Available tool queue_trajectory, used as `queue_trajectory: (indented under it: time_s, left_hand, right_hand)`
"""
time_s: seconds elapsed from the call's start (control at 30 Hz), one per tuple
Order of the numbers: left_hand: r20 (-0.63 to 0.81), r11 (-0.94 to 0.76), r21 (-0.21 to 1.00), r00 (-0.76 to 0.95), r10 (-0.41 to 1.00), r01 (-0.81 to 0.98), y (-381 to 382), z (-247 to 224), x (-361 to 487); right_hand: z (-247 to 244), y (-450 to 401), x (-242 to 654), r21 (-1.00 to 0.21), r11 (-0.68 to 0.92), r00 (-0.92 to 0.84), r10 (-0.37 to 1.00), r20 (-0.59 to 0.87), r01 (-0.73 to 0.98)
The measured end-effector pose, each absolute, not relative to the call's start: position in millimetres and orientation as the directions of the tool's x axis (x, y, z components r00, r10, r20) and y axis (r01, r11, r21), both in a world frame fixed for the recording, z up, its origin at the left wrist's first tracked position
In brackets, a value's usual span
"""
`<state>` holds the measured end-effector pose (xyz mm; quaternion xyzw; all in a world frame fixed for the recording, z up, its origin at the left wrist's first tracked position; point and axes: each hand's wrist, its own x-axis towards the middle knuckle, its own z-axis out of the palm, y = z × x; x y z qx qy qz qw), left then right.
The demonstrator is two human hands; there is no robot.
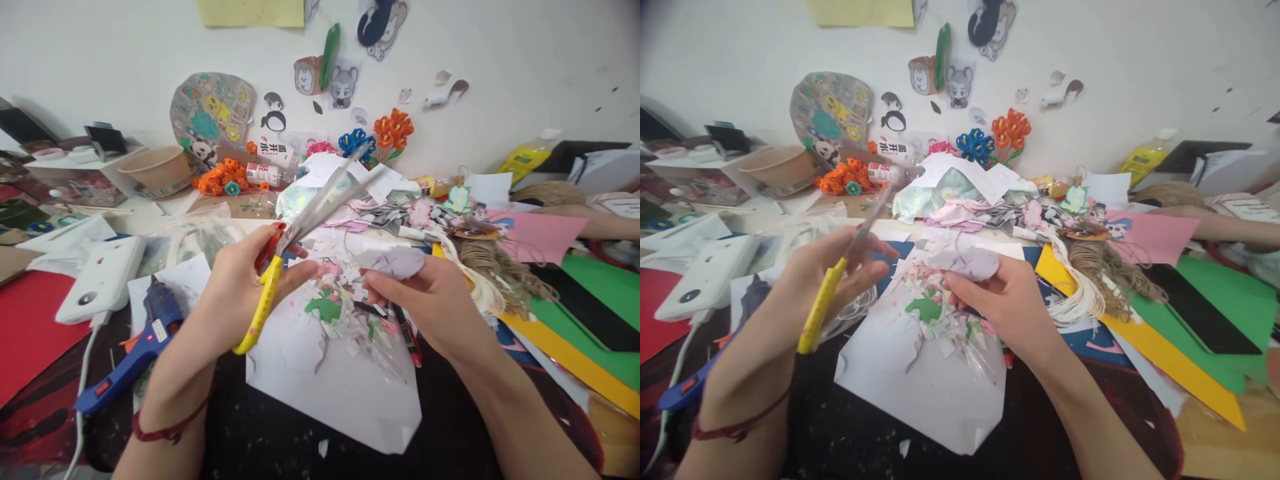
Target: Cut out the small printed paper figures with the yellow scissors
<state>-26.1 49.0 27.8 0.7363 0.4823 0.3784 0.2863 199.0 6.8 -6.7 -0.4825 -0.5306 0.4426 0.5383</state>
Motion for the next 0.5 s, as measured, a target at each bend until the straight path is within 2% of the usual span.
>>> queue_trajectory:
  time_s: [0.07, 0.13, 0.23, 0.5]
  left_hand:
    - [0.232, -0.291, 0.906, 0.216, 0.949, 0.307, 42.9, 24.1, -13.7]
    - [0.192, -0.24, 0.954, 0.244, 0.95, 0.182, 37.0, 18.7, -3.5]
    - [0.173, -0.232, 0.959, 0.309, 0.935, 0.165, 31.6, 13.3, 3.1]
    - [0.221, -0.267, 0.951, 0.261, 0.94, 0.155, 30.0, 17.6, 1.5]
  right_hand:
    - [-3.5, 5.6, 195.6, -0.995, 0.078, -0.035, 0.996, 0.076, 0.067]
    - [-1.1, 4.6, 191.6, -0.995, 0.037, -0.096, 0.995, 0.028, 0.094]
    - [-0.2, 3.7, 187.1, -0.997, 0.025, -0.146, 0.989, 0.015, 0.067]
    - [-11.7, 2.4, 187.9, -0.999, 0.015, -0.132, 0.991, 0.021, -0.047]
